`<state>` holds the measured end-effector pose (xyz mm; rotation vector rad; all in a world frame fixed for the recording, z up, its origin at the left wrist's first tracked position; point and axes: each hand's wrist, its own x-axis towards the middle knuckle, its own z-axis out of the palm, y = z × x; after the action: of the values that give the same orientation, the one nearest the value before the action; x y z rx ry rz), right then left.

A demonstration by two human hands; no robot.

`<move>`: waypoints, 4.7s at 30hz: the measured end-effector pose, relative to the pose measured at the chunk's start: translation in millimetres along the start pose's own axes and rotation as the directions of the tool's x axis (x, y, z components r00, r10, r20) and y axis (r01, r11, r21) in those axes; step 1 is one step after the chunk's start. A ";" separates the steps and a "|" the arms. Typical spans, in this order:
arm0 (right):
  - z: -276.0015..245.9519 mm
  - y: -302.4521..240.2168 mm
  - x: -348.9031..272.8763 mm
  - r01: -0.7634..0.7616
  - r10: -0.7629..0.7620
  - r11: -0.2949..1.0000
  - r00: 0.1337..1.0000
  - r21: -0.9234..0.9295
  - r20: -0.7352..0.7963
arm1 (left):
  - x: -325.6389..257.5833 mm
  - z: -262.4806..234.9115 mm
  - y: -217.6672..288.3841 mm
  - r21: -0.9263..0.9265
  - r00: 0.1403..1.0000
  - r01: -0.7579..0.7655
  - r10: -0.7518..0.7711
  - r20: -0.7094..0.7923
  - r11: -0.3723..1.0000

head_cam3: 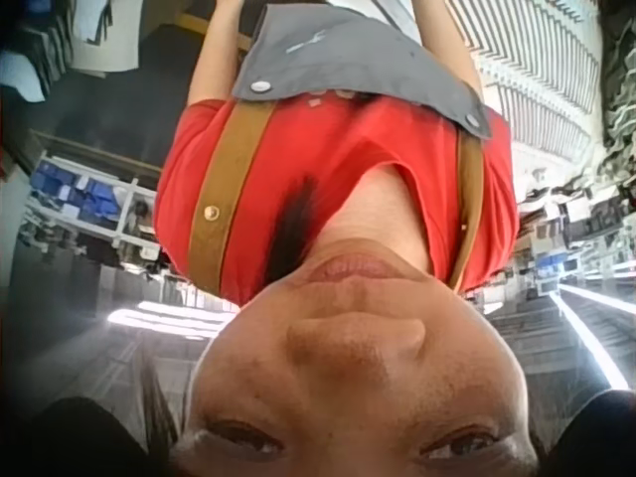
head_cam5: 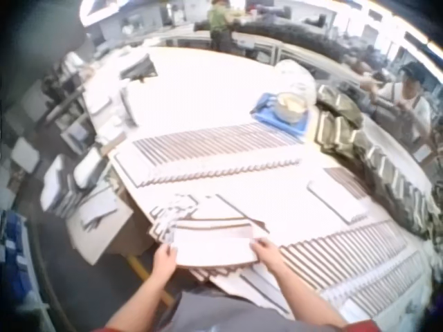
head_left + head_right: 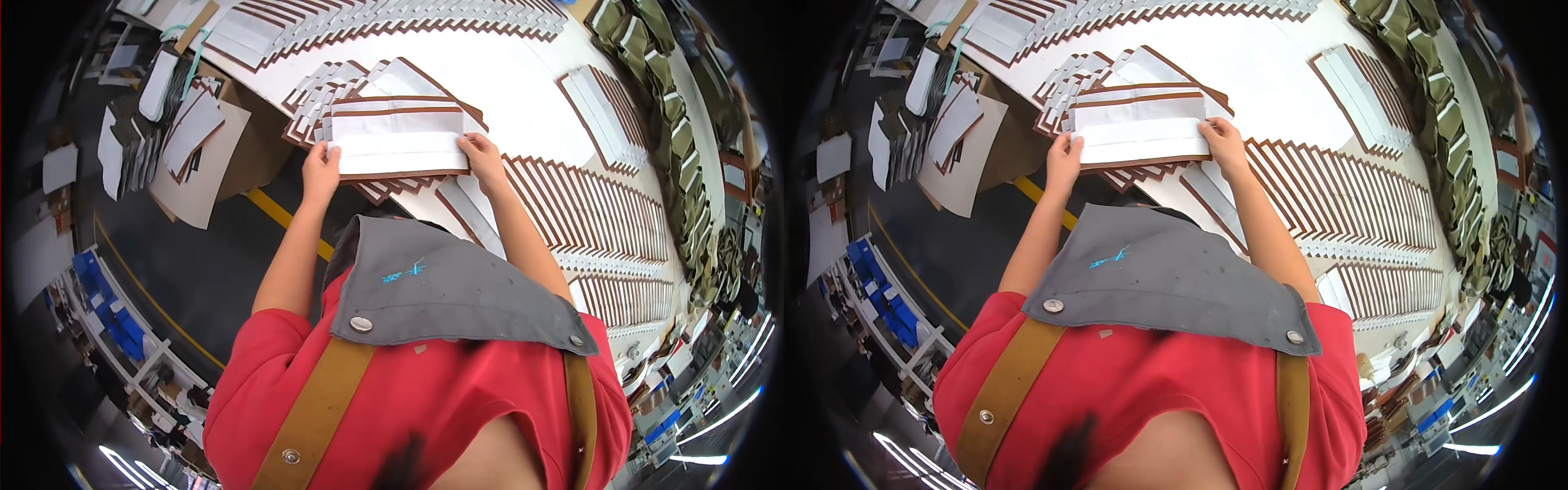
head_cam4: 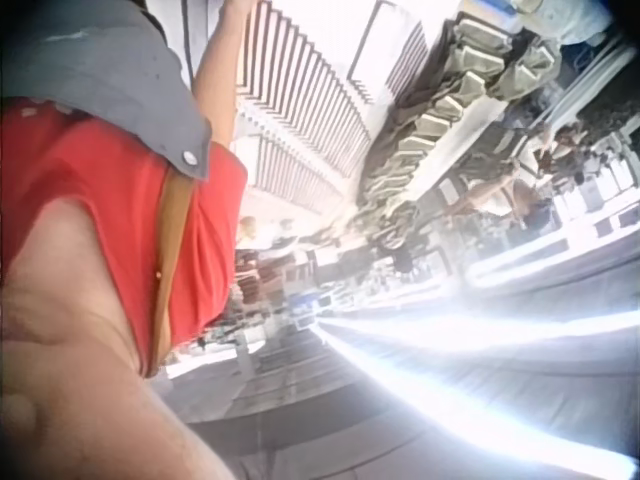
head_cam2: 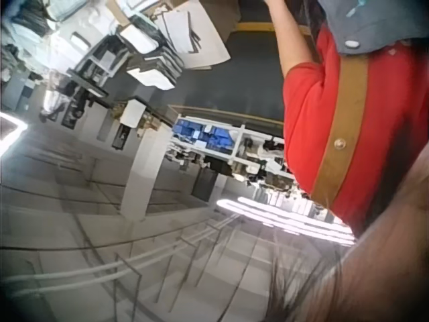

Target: The person assembles face masks by hand on a large table. They pick up white mask bodies and brown frames, align them, and press them together. The person also briefly cleans the table surface and handles a red string. The assembled masks are stacked in neat piles on the table.

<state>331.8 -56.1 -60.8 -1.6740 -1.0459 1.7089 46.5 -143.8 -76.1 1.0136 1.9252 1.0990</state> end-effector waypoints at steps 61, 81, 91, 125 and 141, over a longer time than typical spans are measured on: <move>11.3 -7.4 35.6 -0.084 0.076 0.995 0.986 0.048 0.150 | 31.0 -4.0 -11.4 0.460 0.999 -0.003 0.018 -0.027 0.888; -36.6 -26.5 24.8 0.072 -0.049 0.879 0.997 0.472 -0.061 | 23.5 -1.5 19.7 0.605 0.997 -0.018 -0.031 0.069 0.796; -106.5 -40.6 24.4 0.110 -0.071 0.896 0.992 0.430 -0.104 | 64.6 71.6 106.6 -0.113 0.958 0.008 0.025 0.285 0.994; -350.0 17.6 72.2 0.014 -0.065 0.997 0.714 -0.079 -0.697 | 153.5 427.6 191.9 0.266 0.661 -0.571 0.243 0.710 0.776; -362.8 -5.1 40.7 -0.074 -0.016 0.993 0.689 -0.093 -0.724 | 149.4 410.5 193.2 0.191 0.659 -0.622 0.377 0.650 0.759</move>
<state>684.3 39.2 -56.9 -2.1718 -0.7203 0.8240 379.0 198.5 -95.7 1.9677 1.3859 0.5343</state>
